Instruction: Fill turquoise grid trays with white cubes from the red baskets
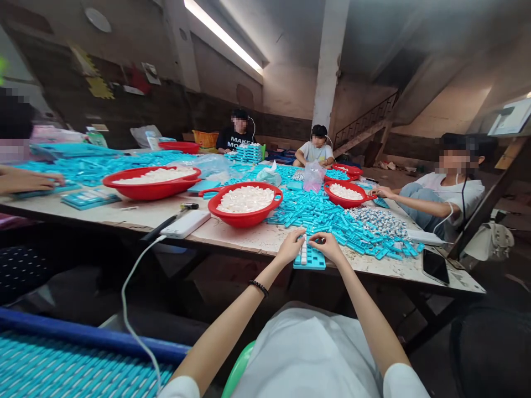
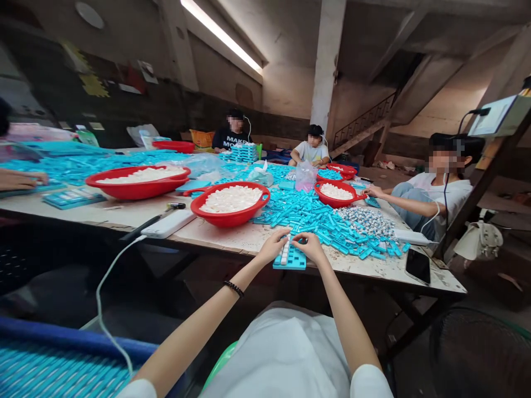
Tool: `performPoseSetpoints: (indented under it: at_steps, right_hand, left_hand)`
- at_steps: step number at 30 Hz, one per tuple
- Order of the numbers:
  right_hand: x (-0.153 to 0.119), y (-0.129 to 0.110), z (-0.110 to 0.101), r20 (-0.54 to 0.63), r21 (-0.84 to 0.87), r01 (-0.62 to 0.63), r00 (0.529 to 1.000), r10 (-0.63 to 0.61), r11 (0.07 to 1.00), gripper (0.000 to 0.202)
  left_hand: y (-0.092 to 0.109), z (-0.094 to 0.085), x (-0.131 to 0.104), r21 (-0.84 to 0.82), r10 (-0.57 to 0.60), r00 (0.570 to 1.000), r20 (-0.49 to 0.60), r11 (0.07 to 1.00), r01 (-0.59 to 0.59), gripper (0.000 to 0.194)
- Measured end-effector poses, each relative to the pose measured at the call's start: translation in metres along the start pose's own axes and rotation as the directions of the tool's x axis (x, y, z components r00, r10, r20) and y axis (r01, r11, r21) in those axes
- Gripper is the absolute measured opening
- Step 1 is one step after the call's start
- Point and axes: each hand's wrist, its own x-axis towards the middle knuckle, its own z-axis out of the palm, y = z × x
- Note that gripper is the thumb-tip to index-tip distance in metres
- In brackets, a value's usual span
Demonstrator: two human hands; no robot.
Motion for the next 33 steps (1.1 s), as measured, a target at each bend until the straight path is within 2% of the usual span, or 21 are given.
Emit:
performPoseSetpoints:
  at_steps: [3,7,22,28,30,32,33]
  right_hand:
    - [0.001,0.005,0.000,-0.014,-0.063,0.051,0.999,-0.052,0.997,0.013]
    - [0.002,0.007,0.000,-0.027,-0.090,0.102,0.994,-0.105,0.991,0.009]
    - [0.000,0.000,-0.001,0.022,-0.025,0.093,0.995,-0.093,0.995,0.015]
    - [-0.001,-0.002,0.001,0.028,-0.090,0.115,0.993,-0.113,0.989,0.013]
    - [-0.002,-0.001,0.002,0.031,-0.105,0.117,0.993,-0.114,0.988,0.014]
    - [-0.002,-0.001,0.002,0.035,-0.127,0.117,0.993,-0.113,0.985,0.015]
    - [-0.002,-0.002,0.003,0.036,-0.140,0.119,0.993,-0.115,0.983,0.014]
  left_hand:
    - [-0.004,0.001,0.002,-0.052,-0.012,0.999,-0.040,0.999,0.010,0.037]
    - [-0.008,0.002,0.003,-0.082,-0.025,0.999,-0.041,0.996,0.021,0.035]
    - [-0.009,0.003,0.000,-0.068,0.004,0.998,-0.062,0.998,-0.008,0.035]
    - [-0.004,0.001,-0.002,-0.034,-0.010,1.000,-0.025,0.999,0.010,0.033]
    - [0.002,-0.003,-0.005,-0.002,0.059,0.998,-0.018,0.998,-0.059,0.032]
    - [0.012,-0.015,-0.006,0.066,0.229,0.973,-0.026,0.972,-0.226,0.031]
    - [0.018,-0.025,-0.004,0.116,0.326,0.945,-0.025,0.940,-0.322,0.031]
